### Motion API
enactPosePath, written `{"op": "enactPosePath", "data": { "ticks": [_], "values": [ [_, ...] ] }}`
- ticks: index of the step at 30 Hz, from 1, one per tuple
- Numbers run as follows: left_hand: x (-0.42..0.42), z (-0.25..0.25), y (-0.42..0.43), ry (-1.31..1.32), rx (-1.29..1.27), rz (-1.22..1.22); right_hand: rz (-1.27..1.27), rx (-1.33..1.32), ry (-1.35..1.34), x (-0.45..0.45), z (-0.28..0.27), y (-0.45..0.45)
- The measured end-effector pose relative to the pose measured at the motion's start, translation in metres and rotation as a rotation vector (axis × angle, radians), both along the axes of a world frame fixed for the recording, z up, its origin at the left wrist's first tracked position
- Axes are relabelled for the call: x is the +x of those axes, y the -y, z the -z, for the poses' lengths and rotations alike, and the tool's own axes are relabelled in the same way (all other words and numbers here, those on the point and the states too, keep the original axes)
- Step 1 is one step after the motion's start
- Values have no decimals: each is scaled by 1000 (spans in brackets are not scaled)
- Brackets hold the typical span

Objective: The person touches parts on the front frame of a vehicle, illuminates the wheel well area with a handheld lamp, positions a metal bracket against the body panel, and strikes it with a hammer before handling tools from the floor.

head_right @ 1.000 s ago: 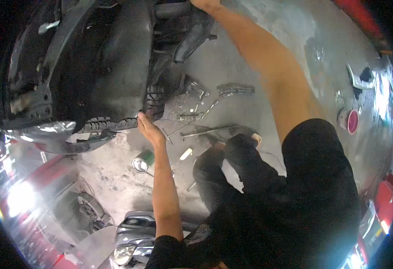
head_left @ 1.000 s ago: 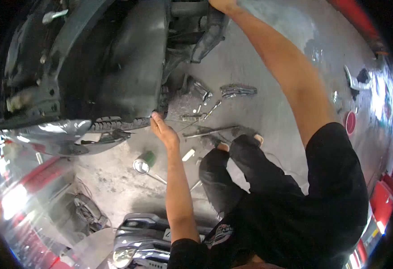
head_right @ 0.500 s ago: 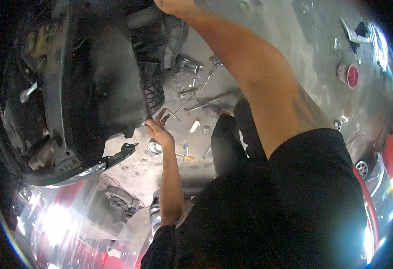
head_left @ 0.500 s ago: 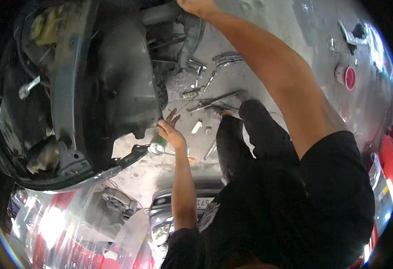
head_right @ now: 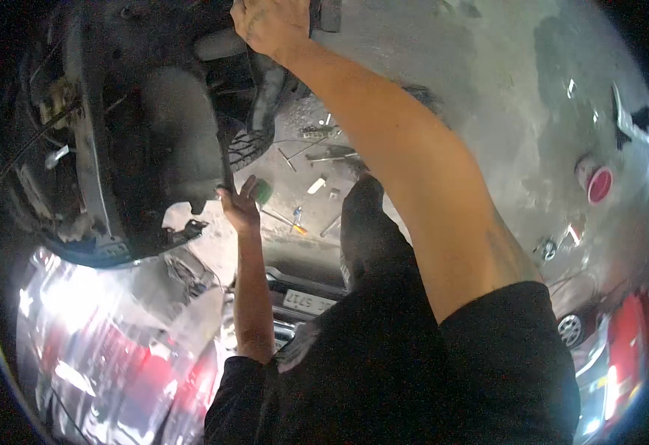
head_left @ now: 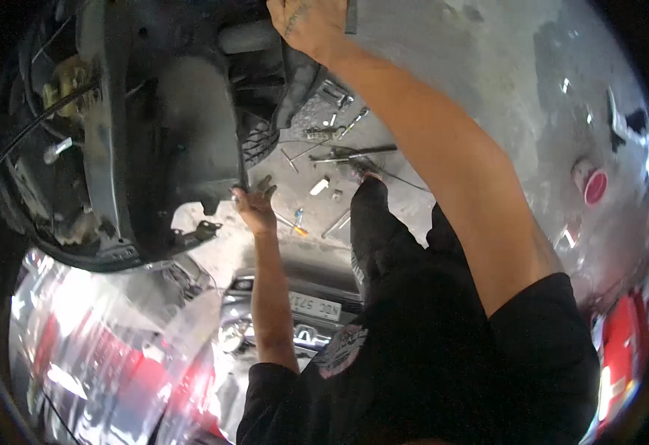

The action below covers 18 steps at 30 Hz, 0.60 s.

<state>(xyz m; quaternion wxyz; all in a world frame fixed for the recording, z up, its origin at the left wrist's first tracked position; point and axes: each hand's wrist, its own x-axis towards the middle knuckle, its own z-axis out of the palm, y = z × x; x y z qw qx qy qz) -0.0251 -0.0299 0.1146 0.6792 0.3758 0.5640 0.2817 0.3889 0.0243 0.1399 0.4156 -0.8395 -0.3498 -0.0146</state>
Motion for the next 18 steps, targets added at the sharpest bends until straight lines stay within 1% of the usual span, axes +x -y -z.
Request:
{"op": "enactPosePath", "data": {
  "ticks": [2,4,6,8,10,11,12,14,15,16,18],
  "values": [
    [12,-4,6,-30,5,-141,-18,43,23,1,4,5],
    [18,-2,8,-23,22,-154,-86,41,14,9,3,12],
    [25,-4,10,-50,34,-245,-145,37,7,14,-1,17],
    [33,-7,10,-91,39,-259,-191,-26,20,18,-4,20],
    [38,-9,11,-118,-19,-349,-200,-12,3,19,-1,18],
    [41,-8,13,-128,-39,-432,-205,0,-5,19,0,17],
    [47,-7,12,-132,-31,-440,-213,8,-10,20,-1,17],
    [58,0,9,-25,-211,-670,-238,-20,-39,21,-2,19],
    [100,-17,12,-83,-235,-622,-252,-14,-37,20,-1,18],
    [107,-12,15,47,-261,-481,-240,-27,-29,19,0,18],
    [156,-20,13,100,-198,-366,-248,-27,-2,19,1,14]
  ]
}}
